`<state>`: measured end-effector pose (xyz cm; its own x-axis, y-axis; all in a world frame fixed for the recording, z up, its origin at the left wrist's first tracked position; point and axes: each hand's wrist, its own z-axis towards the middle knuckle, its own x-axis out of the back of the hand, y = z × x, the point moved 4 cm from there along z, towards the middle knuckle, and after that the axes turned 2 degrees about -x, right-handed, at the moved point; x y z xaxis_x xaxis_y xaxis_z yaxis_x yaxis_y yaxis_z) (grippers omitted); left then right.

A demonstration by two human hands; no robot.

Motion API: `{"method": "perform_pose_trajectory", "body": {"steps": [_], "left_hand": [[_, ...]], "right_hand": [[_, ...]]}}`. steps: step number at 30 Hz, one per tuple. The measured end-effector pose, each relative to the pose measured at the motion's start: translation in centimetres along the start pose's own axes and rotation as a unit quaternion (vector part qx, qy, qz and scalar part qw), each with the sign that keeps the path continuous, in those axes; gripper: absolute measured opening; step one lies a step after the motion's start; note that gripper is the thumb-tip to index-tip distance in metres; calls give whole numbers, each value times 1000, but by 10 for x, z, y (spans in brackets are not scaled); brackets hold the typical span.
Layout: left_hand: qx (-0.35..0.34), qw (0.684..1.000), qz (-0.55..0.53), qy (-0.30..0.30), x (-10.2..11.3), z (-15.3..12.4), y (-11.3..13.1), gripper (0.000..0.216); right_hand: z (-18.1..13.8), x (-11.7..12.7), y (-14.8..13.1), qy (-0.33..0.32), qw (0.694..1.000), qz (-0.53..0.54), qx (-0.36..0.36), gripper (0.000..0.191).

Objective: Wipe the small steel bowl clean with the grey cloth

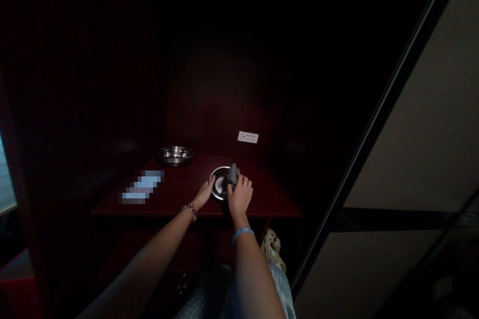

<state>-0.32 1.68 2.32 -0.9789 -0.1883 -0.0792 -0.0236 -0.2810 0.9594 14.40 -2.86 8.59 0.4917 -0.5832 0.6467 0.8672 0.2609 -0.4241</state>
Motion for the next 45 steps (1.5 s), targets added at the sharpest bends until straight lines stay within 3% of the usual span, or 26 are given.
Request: {"method": "perform_pose_trajectory", "body": {"steps": [7, 12, 22, 27, 35, 45], "left_hand": [[-3, 1000, 4, -20, -3, -2, 3, 58], [-4, 1000, 13, -22, -2, -1, 1, 58], [-24, 1000, -3, 4, 0, -3, 4, 53], [-26, 1000, 2, 9, 2, 0, 2, 51], [-7, 1000, -6, 2, 3, 1, -1, 54], [14, 1000, -5, -20, 0, -1, -1, 54]], "right_hand": [[-7, -20, 0, -101, 991, -78, 27, 47], [-10, -29, 0, -131, 986, -93, 38, 47], [-13, -29, -2, -178, 981, -34, 72, 47], [-12, -31, -7, -208, 972, 46, 97, 39], [-3, -33, 6, -225, 946, 228, -45, 35], [3, -31, 7, -191, 897, 378, -124, 41]]}}
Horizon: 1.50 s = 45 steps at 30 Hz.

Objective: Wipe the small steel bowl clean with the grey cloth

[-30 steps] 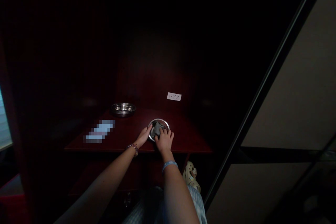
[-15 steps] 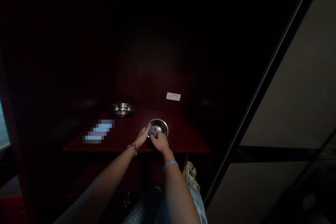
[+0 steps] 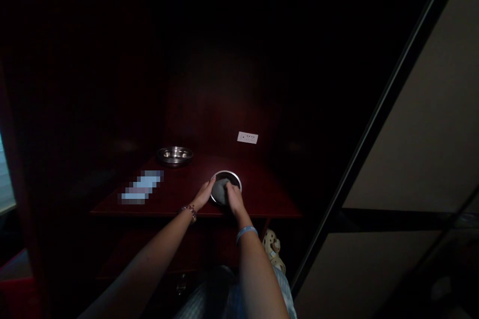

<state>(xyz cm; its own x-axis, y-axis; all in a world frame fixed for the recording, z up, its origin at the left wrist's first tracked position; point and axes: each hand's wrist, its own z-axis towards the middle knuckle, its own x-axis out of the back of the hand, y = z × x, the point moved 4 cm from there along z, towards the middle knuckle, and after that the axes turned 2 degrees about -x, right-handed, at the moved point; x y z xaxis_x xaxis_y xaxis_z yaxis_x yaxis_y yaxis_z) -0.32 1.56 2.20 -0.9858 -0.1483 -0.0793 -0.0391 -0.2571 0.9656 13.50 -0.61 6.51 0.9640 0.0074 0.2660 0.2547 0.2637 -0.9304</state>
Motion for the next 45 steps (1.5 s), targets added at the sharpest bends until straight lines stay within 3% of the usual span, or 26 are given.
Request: {"method": "perform_pose_trajectory", "body": {"steps": [4, 8, 17, 21, 27, 31, 38, 45], "left_hand": [[6, 1000, -12, 7, 0, 2, -4, 57], [-6, 1000, -29, -3, -1, 6, -8, 56], [-13, 1000, -4, -1, -1, 2, -2, 58], [-10, 1000, -4, -8, -3, -2, 3, 62], [-17, 999, 31, -22, -4, -1, 4, 73], [-24, 999, 36, -31, -5, 0, 3, 77], [-24, 998, 51, -22, -4, 2, 0, 77], [-27, 997, 68, -22, -4, 2, 2, 73]], "right_hand": [[2, 1, -1, 33, 999, 35, -8, 42], [-1, 12, -8, 116, 991, -64, -6, 39], [-2, 12, -10, 129, 975, -180, -31, 41], [-7, 18, -4, 196, 943, -267, -36, 39], [-15, 21, -10, 260, 888, -378, 36, 42], [-16, 17, -20, 219, 874, -423, 97, 45], [-15, -5, -12, -2, 844, -495, 206, 32], [-14, -12, 0, -16, 852, -499, 157, 40]]}}
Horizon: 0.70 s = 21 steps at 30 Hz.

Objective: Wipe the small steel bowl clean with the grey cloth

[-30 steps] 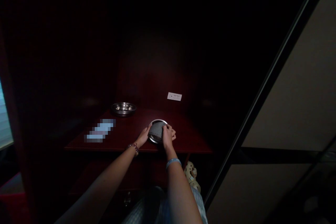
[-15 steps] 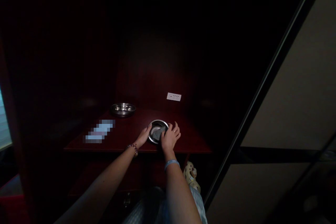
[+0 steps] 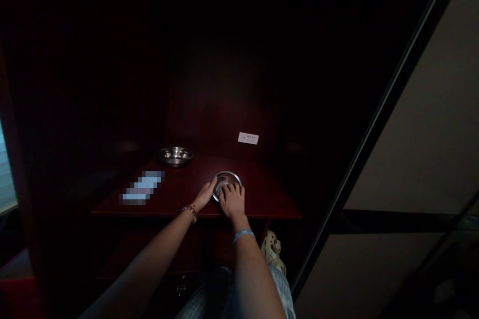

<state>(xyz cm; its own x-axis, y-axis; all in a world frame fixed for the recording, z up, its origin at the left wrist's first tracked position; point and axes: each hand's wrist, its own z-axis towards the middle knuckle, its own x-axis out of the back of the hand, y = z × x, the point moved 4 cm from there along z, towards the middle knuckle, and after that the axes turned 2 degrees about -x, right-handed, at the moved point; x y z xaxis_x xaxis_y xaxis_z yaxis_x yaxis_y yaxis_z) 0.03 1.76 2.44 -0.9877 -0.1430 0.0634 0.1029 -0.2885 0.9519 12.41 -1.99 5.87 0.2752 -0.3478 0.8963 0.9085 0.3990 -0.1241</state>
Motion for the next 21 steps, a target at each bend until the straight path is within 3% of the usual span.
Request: {"method": "perform_pose_trajectory", "body": {"steps": [8, 12, 17, 21], "left_hand": [[-13, 1000, -1, -7, 0, -2, 3, 70], [-22, 1000, -9, -3, 0, -3, 5, 68], [-31, 999, -22, 0, 2, -1, 4, 66], [-28, 999, -21, 6, 3, 1, 0, 64]], "right_hand": [[-1, -1, -2, -15, 1000, -2, -19, 41], [-1, 0, -6, -26, 999, 30, 8, 40], [1, 1, -7, -42, 992, 123, 11, 43], [3, 3, -5, -53, 969, 242, 20, 48]]}}
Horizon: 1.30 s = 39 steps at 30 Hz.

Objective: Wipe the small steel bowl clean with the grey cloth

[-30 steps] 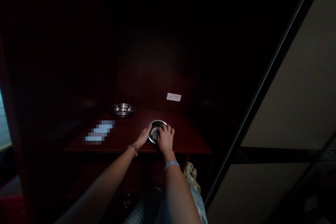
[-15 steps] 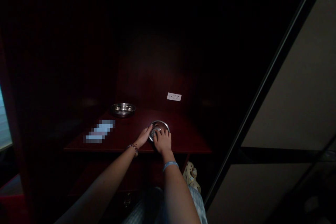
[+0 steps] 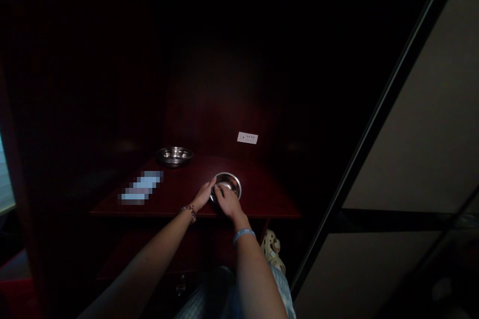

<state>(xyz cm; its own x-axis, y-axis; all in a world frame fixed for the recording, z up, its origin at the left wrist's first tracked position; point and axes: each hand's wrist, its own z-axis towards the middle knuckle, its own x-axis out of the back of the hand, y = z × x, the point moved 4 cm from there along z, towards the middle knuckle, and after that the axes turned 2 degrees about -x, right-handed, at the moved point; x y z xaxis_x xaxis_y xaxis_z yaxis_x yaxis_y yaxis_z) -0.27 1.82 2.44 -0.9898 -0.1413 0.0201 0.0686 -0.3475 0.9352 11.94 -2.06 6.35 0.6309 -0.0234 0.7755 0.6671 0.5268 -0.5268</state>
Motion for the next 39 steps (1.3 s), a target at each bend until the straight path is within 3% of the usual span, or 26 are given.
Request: {"method": "perform_pose_trajectory", "body": {"steps": [8, 13, 20, 23, 26, 29, 36, 39], "left_hand": [[0, 1000, 13, -16, 0, 1, -3, 65], [25, 999, 37, -10, 1, -1, -2, 68], [41, 999, 18, -23, -3, -3, -1, 72], [45, 999, 10, -24, -4, -3, -2, 73], [44, 999, 10, -22, -4, -3, -2, 72], [40, 999, 6, -21, -4, -3, 0, 72], [44, 998, -5, -35, -5, -3, 2, 74], [41, 999, 0, -32, -4, -3, 3, 73]], "right_hand": [[-1, 4, -2, -3, 997, 81, 11, 45], [6, 9, 8, 38, 995, 77, -55, 37], [4, 28, 19, 150, 976, -7, -159, 38], [-1, 40, 12, 225, 962, -63, -143, 38], [-3, 48, 2, 261, 957, -79, -101, 37], [-5, 53, -4, 271, 955, -84, -90, 35], [-7, 56, 4, 269, 946, -18, -181, 37], [-6, 57, 2, 253, 954, -5, -160, 39]]}}
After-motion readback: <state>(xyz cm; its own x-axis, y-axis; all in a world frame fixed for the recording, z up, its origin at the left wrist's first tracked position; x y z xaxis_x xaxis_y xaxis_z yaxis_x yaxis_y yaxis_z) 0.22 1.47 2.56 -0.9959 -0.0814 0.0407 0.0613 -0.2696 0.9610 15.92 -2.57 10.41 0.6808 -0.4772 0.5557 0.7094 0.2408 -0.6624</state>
